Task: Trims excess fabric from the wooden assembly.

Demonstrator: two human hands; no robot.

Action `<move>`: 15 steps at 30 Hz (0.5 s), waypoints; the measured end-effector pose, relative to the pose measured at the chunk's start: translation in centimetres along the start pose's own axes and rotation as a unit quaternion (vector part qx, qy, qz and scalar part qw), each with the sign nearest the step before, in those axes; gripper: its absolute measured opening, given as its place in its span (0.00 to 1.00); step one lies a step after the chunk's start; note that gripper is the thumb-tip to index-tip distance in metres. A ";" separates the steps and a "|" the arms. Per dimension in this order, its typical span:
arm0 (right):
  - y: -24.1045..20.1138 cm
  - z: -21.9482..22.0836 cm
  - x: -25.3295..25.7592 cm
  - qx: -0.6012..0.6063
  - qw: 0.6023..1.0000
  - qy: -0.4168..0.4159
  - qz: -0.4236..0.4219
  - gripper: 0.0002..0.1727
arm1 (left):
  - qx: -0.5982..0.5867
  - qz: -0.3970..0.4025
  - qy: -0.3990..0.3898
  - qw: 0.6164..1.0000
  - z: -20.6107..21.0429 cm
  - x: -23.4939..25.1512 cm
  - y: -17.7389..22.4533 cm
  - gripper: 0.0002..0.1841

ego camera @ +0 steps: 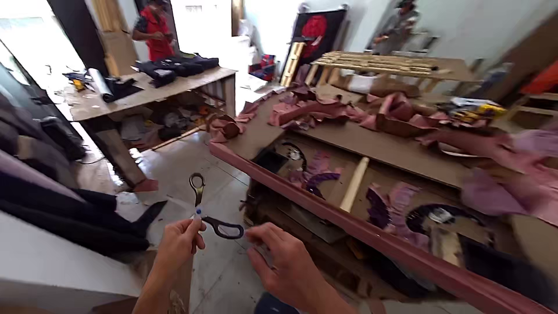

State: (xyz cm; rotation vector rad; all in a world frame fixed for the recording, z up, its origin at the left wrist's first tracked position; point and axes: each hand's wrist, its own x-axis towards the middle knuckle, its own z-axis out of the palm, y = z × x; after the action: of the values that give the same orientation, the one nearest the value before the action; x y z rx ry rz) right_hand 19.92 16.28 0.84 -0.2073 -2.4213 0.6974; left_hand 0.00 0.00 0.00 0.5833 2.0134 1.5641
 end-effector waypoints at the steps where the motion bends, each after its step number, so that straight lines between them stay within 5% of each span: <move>1: 0.5 0.6 0.6 -0.025 0.999 -0.014 0.022 0.17 | -0.007 -0.011 -0.027 1.000 0.9 0.8 -0.8 0.19; 6: 4.2 5.3 4.2 -0.111 0.980 -0.119 0.113 0.39 | -0.057 -0.012 -0.107 0.993 2.3 5.2 -0.9 0.18; 10: 7.8 10.9 9.1 0.020 0.993 0.022 0.113 0.18 | -0.045 0.058 -0.187 0.980 -2.1 10.2 0.4 0.39; 12: 9.3 12.9 12.7 0.126 0.982 0.023 0.140 0.14 | -0.020 0.075 -0.081 0.994 -5.7 13.9 -0.2 0.43; 15: 11.6 15.6 18.9 0.176 0.973 -0.018 0.151 0.20 | 0.055 0.159 0.048 0.985 -8.8 20.6 -1.9 0.36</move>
State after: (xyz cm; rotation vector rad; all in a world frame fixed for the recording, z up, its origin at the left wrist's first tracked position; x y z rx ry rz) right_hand -4.73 25.02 -6.25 -0.4242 -2.2727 1.2620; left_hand -21.53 5.74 -2.93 0.9261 2.1733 1.6957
